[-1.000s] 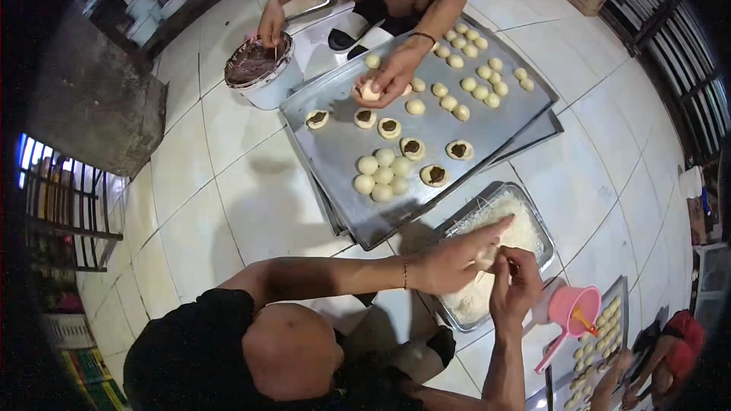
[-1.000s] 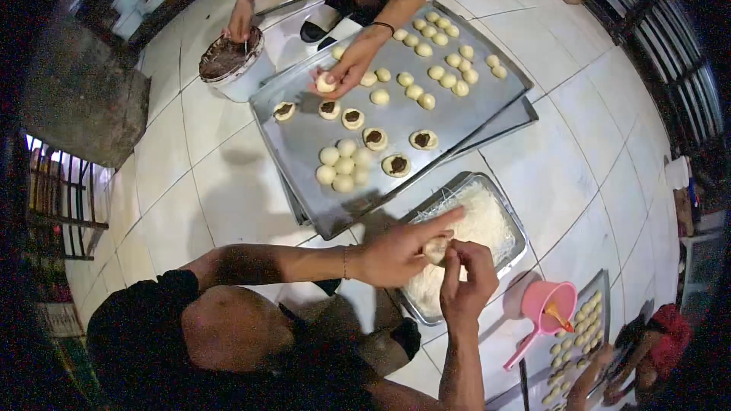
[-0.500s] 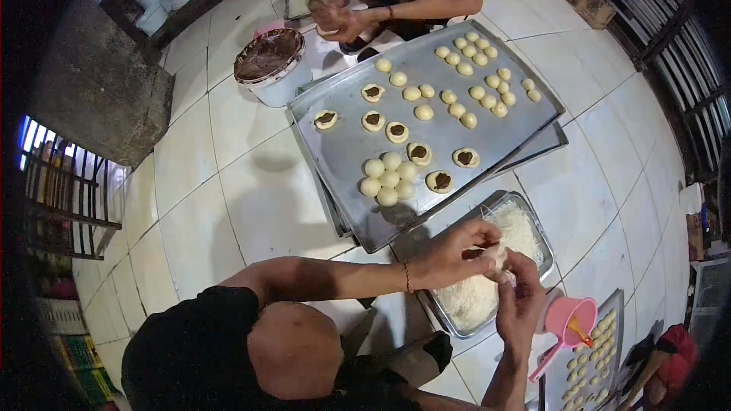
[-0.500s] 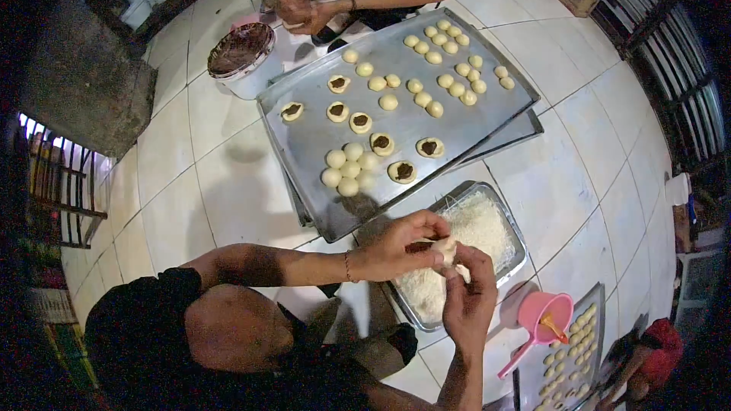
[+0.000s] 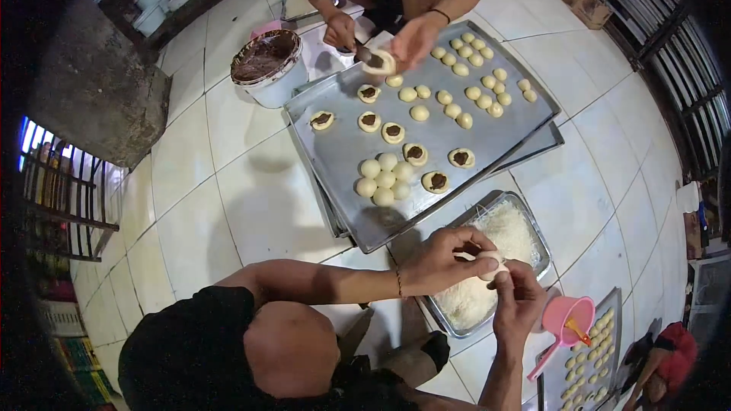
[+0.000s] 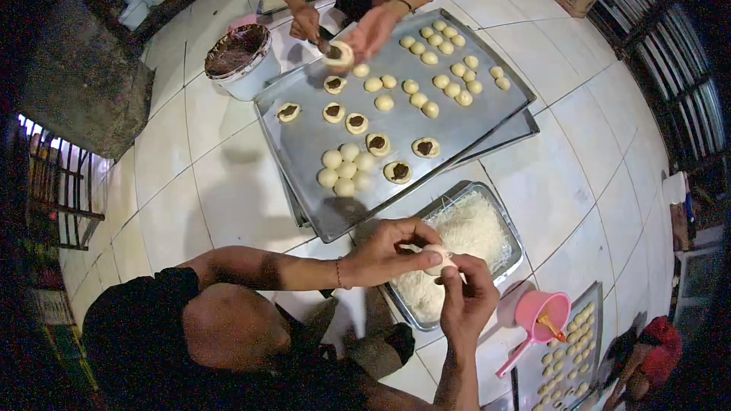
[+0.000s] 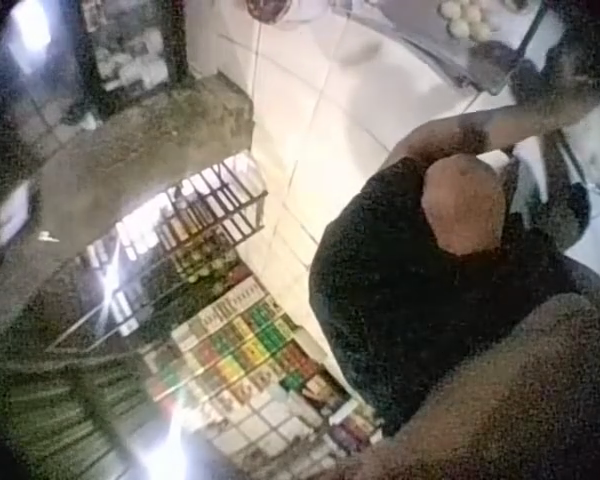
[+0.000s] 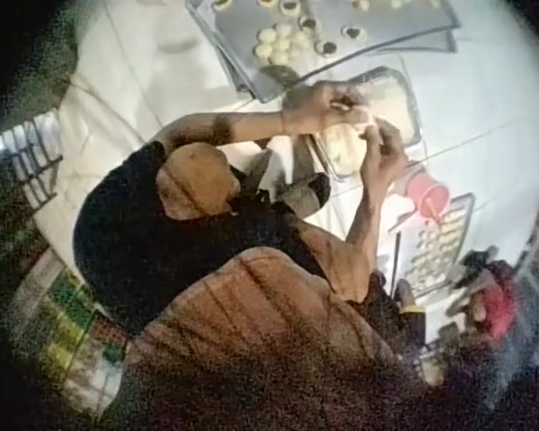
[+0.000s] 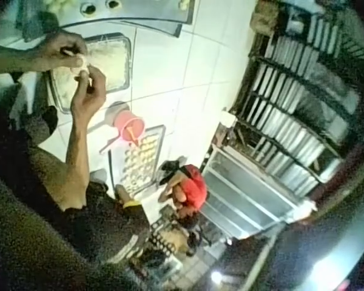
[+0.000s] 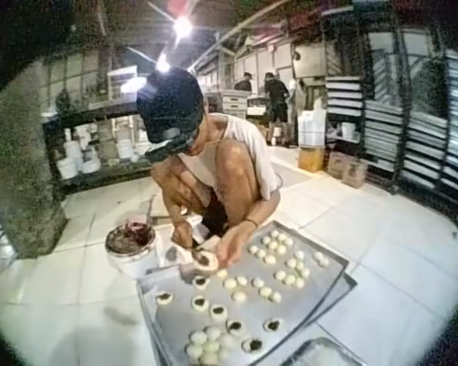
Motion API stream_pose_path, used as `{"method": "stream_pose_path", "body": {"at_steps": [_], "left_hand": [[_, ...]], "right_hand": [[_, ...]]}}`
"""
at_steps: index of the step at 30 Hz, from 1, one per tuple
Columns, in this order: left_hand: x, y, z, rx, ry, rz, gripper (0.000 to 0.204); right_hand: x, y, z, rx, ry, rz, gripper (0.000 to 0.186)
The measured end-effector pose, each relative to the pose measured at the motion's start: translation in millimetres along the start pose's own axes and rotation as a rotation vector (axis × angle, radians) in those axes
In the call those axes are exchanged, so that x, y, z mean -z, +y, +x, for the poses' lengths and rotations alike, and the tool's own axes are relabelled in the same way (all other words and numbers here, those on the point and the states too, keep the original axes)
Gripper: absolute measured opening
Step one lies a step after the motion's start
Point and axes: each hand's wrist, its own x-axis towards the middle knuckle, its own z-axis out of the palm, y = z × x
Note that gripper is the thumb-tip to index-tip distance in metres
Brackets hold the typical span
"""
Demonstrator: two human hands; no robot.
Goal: Shaping and preparing small pastries or bread rolls on a large baking tray.
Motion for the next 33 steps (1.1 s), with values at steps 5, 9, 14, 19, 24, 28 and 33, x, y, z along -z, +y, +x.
{"method": "stream_pose_path", "body": {"at_steps": [5,9,14,19,24,28,33], "left_hand": [[-9.0,2.1,-4.9,-0.076,0.010,-0.016,0.048],[-15.2,1.9,-7.7,-0.213,0.111,-0.132,0.042],[-1.4,14.6,-11.4,-0.088,0.015,0.055,0.033],[-9.1,18.0,-16.2,0.068,-0.144,-0.123,0.027],[-0.1,-1.9,-15.8,0.279,-0.128,-0.555,0.027],[27.5,-14.1,-24.9,0.660,-0.247,-0.947,0.028],[82.7,-18.1,-39.4,0.471,-0.048,-0.703,0.023]], "right_hand": [[1.1,-5.8,-1.6,-0.096,0.029,0.054,0.009],[1.1,-10.2,-4.8,-0.186,0.022,0.038,0.010],[4.2,-10.9,-2.3,-0.118,0.026,-0.002,0.006],[5.5,-8.2,-3.1,-0.111,0.015,0.136,0.011],[-0.3,-10.9,-9.1,-0.135,-0.064,-0.009,0.021],[-15.7,-11.0,-10.3,-0.288,-0.240,-0.022,0.028],[-48.2,4.6,-17.9,0.004,-0.258,-0.253,0.026]]}}
